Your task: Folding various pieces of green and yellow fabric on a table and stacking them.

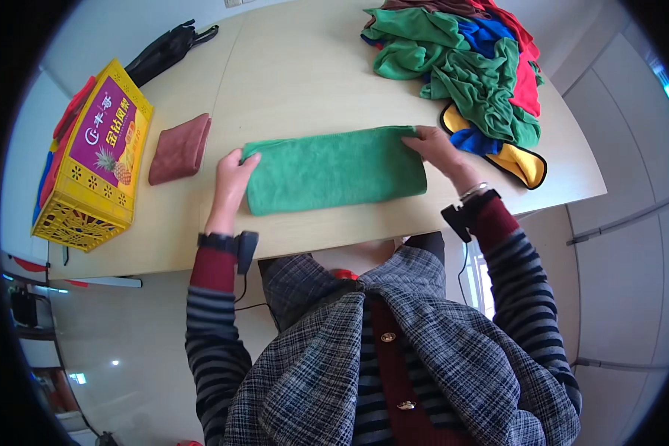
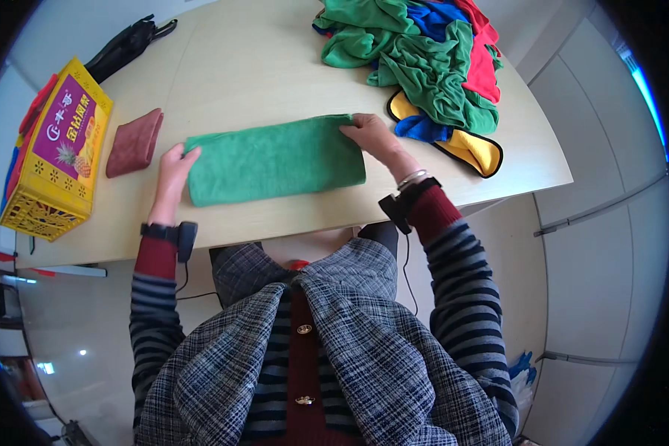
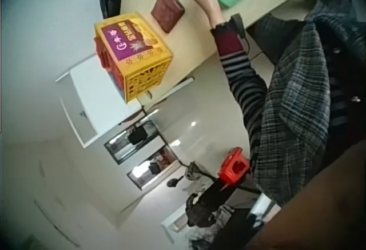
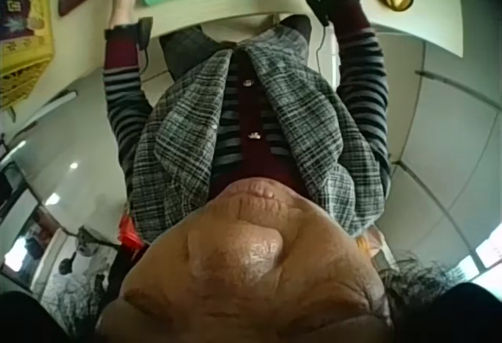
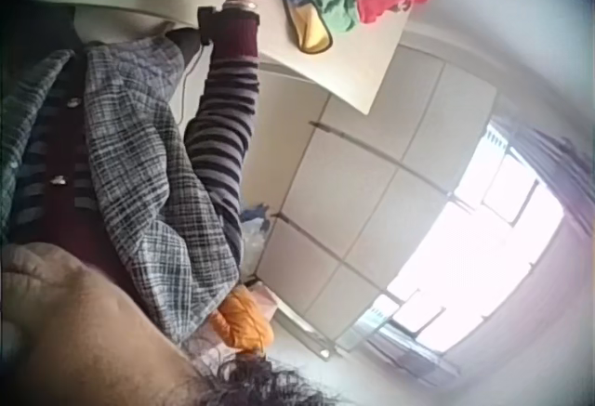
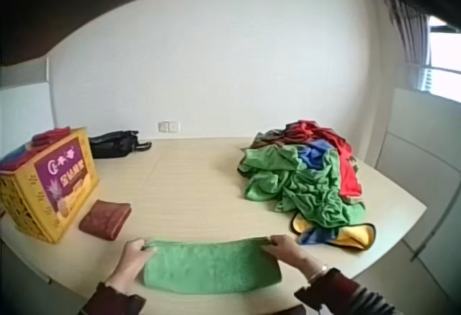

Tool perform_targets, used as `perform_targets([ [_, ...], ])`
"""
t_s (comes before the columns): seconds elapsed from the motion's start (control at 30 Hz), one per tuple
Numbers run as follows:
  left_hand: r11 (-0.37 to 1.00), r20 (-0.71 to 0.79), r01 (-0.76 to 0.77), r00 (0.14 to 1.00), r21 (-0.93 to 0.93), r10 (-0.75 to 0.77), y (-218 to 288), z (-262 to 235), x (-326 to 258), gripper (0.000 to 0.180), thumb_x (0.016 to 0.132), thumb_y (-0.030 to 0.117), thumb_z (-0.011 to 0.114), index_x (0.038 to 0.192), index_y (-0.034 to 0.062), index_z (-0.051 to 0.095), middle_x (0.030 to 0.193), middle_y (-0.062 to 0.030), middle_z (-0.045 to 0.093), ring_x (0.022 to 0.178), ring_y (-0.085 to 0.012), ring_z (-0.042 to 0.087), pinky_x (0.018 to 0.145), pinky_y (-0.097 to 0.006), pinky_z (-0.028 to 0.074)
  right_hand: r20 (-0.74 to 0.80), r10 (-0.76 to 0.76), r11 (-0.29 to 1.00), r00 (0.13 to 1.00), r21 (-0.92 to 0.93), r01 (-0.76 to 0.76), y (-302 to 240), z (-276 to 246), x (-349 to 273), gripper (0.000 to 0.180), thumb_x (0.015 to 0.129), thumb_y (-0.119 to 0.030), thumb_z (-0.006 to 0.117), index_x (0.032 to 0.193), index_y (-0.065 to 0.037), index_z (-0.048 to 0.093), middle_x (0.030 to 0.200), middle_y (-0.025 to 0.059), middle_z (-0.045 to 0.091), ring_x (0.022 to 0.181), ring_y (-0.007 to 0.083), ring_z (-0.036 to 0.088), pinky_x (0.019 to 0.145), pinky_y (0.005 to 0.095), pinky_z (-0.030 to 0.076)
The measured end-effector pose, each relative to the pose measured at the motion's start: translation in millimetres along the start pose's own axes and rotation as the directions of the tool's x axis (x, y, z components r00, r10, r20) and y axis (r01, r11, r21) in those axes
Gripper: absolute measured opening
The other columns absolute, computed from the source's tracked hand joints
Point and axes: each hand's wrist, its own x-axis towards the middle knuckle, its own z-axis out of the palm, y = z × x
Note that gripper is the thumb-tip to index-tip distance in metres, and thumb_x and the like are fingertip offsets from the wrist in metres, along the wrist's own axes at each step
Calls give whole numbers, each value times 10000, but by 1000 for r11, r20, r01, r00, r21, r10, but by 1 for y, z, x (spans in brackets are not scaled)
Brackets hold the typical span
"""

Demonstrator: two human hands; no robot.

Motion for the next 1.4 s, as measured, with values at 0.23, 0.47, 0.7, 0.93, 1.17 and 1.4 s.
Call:
perform_targets([
  [0.23, 977, -8, 151, 988, 151, -152, -58, 7, 21, 250, 899, 186, 717, 878, -49, 636, 717, -19, 626, 646, -75, 512, 583, -285, 437, -120, 163, 982, 979, 116, -150, 17, 22, 10, 329, 887, -283, 708, 950, 39, 696, 760, 72, 679, 693, 122, 609, 653, 284, 489],
  [0.47, 986, -98, 132, 988, 97, -123, -44, 8, -26, 237, 895, 185, 709, 917, -44, 651, 741, -68, 671, 649, -97, 565, 588, -317, 454, -141, 295, 955, 945, 15, -296, 0, 27, -33, 390, 878, -348, 708, 951, 35, 692, 756, 109, 698, 676, 206, 660, 657, 366, 518],
  [0.7, 922, -275, 108, 962, 371, -2, -3, 39, -73, 185, 924, 198, 681, 925, 26, 612, 740, -134, 642, 637, -259, 607, 618, -398, 467, -426, 98, 994, 899, -2, -109, 10, 58, -65, 228, 923, -241, 676, 927, -13, 660, 649, 39, 582, 573, 116, 538, 525, 291, 428],
  [0.93, 907, -420, 104, 904, 409, 85, -9, 40, -81, 156, 963, 198, 634, 939, 55, 576, 762, -144, 640, 662, -328, 614, 621, -437, 463, -642, -11, 969, 767, -197, -151, 5, 76, -72, 147, 914, -229, 647, 947, -86, 633, 743, 187, 674, 716, 385, 672, 633, 476, 519],
  [1.17, 830, -394, 79, 902, 552, 176, -7, 38, -109, 153, 955, 153, 658, 946, 25, 574, 723, -116, 629, 629, -187, 597, 607, -366, 458, -653, -153, 912, 742, -383, -148, 8, 78, -81, 121, 905, -206, 659, 975, -113, 627, 732, 171, 677, 693, 391, 669, 628, 501, 517],
  [1.4, 922, -441, 9, 880, 387, 177, -6, 35, -130, 200, 890, 110, 716, 1033, 43, 594, 666, -124, 607, 610, -310, 593, 607, -431, 453, -613, 16, 961, 790, -208, -180, -8, 77, -101, 176, 887, -164, 681, 1040, -98, 625, 664, 130, 655, 660, 357, 657, 657, 452, 513],
])
